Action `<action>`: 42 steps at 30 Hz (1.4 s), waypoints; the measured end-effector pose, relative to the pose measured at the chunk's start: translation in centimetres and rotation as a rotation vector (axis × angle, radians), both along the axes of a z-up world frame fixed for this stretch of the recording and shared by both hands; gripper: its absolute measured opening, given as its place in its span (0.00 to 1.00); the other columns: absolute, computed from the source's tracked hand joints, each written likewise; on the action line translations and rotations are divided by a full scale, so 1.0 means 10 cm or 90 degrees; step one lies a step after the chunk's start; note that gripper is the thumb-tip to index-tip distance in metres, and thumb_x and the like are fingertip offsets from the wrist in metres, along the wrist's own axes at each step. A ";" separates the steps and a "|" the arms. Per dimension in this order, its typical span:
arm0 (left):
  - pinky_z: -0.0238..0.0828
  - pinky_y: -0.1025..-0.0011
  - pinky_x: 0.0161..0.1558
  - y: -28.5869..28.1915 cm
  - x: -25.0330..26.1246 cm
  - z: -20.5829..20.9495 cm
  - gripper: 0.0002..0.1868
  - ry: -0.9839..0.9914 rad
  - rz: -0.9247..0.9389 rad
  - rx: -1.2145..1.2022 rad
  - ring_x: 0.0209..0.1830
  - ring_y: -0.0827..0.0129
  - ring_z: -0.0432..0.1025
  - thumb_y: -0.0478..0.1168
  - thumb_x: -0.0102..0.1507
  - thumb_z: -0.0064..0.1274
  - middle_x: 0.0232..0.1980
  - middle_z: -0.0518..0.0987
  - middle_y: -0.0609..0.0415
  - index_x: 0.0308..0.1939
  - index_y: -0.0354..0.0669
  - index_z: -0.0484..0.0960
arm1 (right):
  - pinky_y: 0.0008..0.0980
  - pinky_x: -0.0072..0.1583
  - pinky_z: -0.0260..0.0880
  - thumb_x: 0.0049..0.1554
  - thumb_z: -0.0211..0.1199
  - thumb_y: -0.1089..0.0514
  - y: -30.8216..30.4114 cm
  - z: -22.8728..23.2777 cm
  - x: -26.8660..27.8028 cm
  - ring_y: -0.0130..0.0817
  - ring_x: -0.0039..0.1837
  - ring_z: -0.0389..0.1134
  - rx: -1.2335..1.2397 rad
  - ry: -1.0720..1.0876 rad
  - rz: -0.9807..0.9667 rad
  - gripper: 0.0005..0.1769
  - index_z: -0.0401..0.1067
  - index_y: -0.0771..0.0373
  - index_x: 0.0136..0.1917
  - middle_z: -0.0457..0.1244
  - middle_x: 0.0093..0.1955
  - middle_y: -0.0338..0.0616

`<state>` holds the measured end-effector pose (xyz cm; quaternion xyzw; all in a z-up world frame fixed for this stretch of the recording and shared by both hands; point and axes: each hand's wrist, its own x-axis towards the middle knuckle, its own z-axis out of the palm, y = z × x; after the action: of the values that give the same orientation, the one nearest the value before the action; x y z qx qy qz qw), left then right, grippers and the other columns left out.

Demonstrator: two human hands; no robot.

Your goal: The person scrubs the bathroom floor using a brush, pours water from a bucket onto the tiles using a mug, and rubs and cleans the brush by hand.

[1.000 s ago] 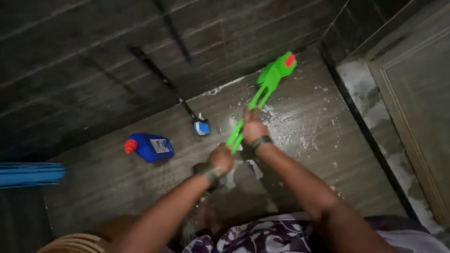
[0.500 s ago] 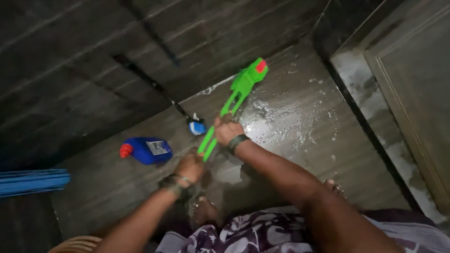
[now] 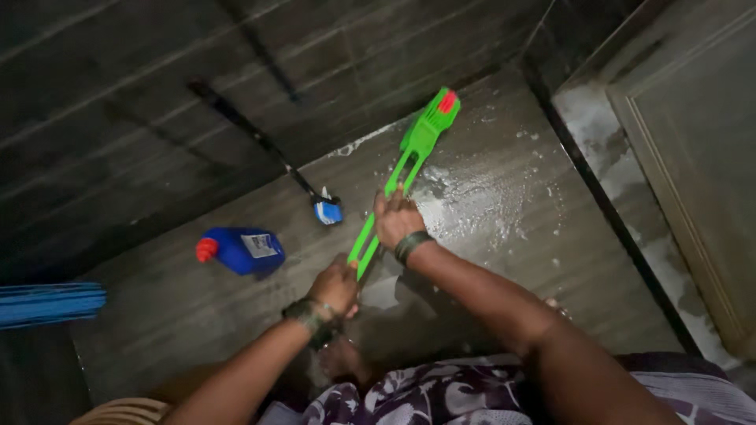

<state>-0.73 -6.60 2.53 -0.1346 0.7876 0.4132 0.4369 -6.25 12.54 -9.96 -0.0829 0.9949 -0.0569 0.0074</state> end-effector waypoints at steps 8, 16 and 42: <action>0.66 0.52 0.25 1.40 -0.71 -1.48 0.18 0.214 -0.089 0.049 0.23 0.49 0.71 0.52 0.71 0.38 0.28 0.77 0.40 0.46 0.42 0.73 | 0.62 0.63 0.65 0.62 0.49 0.53 1.43 -0.07 -0.58 0.68 0.65 0.65 0.144 -0.094 -0.052 0.35 0.51 0.72 0.77 0.55 0.68 0.83; 0.55 0.67 0.15 1.29 -0.67 -1.35 0.23 -0.070 -0.001 0.148 0.12 0.69 0.62 0.55 0.73 0.35 0.19 0.70 0.52 0.36 0.43 0.75 | 0.74 0.72 0.43 0.64 0.45 0.51 1.31 -0.30 -0.37 0.67 0.75 0.56 0.329 -0.222 -0.018 0.32 0.53 0.71 0.76 0.57 0.70 0.77; 0.63 0.63 0.19 1.57 -0.51 -1.29 0.18 -0.002 0.066 0.092 0.15 0.67 0.67 0.54 0.71 0.37 0.20 0.72 0.54 0.42 0.46 0.75 | 0.64 0.78 0.33 0.64 0.49 0.51 1.52 0.07 -0.57 0.71 0.79 0.46 0.213 -0.228 0.017 0.33 0.51 0.64 0.78 0.50 0.74 0.81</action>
<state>-5.85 9.08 -10.35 -0.1437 0.7470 0.4907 0.4250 -11.96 27.71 -9.30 -0.0824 0.9721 0.0953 0.1980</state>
